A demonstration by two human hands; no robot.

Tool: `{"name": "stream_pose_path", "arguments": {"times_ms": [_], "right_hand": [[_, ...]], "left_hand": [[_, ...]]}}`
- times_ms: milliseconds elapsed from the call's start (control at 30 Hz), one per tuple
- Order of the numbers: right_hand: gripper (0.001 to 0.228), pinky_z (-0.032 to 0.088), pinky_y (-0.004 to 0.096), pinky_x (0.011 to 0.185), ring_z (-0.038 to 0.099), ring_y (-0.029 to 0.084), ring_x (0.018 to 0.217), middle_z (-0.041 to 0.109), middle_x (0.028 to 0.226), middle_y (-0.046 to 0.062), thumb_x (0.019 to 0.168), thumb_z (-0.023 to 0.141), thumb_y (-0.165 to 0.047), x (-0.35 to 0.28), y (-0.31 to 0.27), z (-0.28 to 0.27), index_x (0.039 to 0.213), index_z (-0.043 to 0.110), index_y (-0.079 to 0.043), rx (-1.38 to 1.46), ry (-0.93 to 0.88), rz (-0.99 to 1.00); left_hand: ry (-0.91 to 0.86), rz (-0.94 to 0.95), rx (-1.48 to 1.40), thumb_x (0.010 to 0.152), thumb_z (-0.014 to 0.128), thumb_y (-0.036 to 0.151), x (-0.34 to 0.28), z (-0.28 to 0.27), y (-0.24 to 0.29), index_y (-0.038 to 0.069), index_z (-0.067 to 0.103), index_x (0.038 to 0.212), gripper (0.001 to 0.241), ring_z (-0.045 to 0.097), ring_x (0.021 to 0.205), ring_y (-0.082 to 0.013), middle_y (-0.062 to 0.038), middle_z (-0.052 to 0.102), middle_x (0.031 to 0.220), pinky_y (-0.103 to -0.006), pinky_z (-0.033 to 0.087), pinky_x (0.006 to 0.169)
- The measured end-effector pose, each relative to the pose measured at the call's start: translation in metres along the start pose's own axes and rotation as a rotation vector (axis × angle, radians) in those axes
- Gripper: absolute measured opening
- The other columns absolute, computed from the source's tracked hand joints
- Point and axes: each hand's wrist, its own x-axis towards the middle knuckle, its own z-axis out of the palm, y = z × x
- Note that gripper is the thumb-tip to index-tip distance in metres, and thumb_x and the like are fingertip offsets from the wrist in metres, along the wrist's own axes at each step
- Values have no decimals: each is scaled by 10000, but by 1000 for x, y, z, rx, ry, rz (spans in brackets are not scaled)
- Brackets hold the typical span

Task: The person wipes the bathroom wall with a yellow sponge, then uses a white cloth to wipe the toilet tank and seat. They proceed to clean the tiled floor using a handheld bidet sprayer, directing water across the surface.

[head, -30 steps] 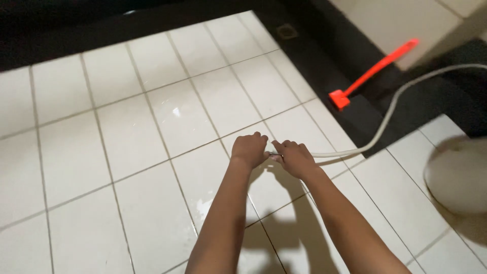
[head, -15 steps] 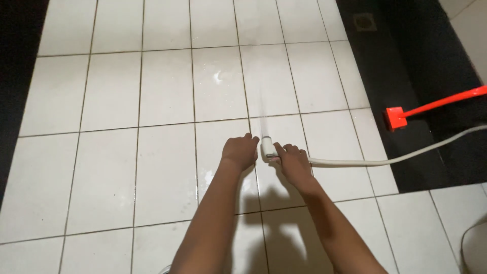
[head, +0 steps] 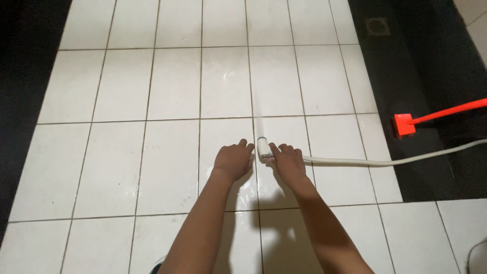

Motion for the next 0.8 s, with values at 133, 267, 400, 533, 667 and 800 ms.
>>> {"name": "stream_pose_path", "arguments": {"times_ms": [133, 267, 400, 533, 667, 800], "right_hand": [[507, 429, 480, 923, 598, 285, 1093, 657, 1151, 113, 957, 638, -379, -5, 1, 1, 1411, 557, -167, -3, 28, -23], [523, 421, 476, 938, 595, 279, 1105, 655, 1158, 107, 954, 641, -378, -8, -5, -3, 1425, 548, -171, 0, 11, -30], [543, 414, 483, 950, 589, 280, 1130, 649, 1194, 113, 944, 657, -366, -12, -6, -9, 1434, 541, -164, 14, 18, -7], [575, 407, 482, 967, 581, 288, 1153, 637, 1232, 130, 911, 677, -317, -35, -12, -19, 1438, 532, -137, 5, 25, -21], [574, 382, 490, 1010, 564, 293, 1188, 628, 1234, 141, 928, 669, -289, -47, -23, -21, 1448, 510, -104, 30, -47, -6], [539, 374, 494, 1027, 561, 297, 1189, 631, 1225, 137, 961, 652, -285, -52, -23, -14, 1448, 508, -104, 20, -49, -16]], "left_hand": [[2, -35, -4, 965, 626, 312, -8, -4, 0, 113, 598, 1218, 323, 717, 941, -298, -123, 602, 1206, -464, 581, 760], [20, -39, 56, 937, 658, 307, -14, -9, -2, 111, 574, 1265, 390, 711, 961, -291, -123, 585, 1242, -455, 591, 752], [44, -22, 88, 918, 680, 304, -3, -5, -3, 120, 507, 1390, 535, 705, 973, -291, -122, 573, 1268, -456, 592, 749], [75, -7, 65, 921, 681, 316, 3, -2, 9, 123, 463, 1454, 607, 701, 981, -292, -124, 569, 1274, -461, 588, 748], [41, 19, 79, 912, 687, 312, 1, -1, 25, 126, 454, 1467, 630, 701, 997, -289, -121, 559, 1304, -455, 589, 761], [21, 5, 83, 905, 700, 317, -3, 5, 33, 122, 481, 1418, 590, 700, 1010, -295, -127, 552, 1317, -453, 593, 765]]}}
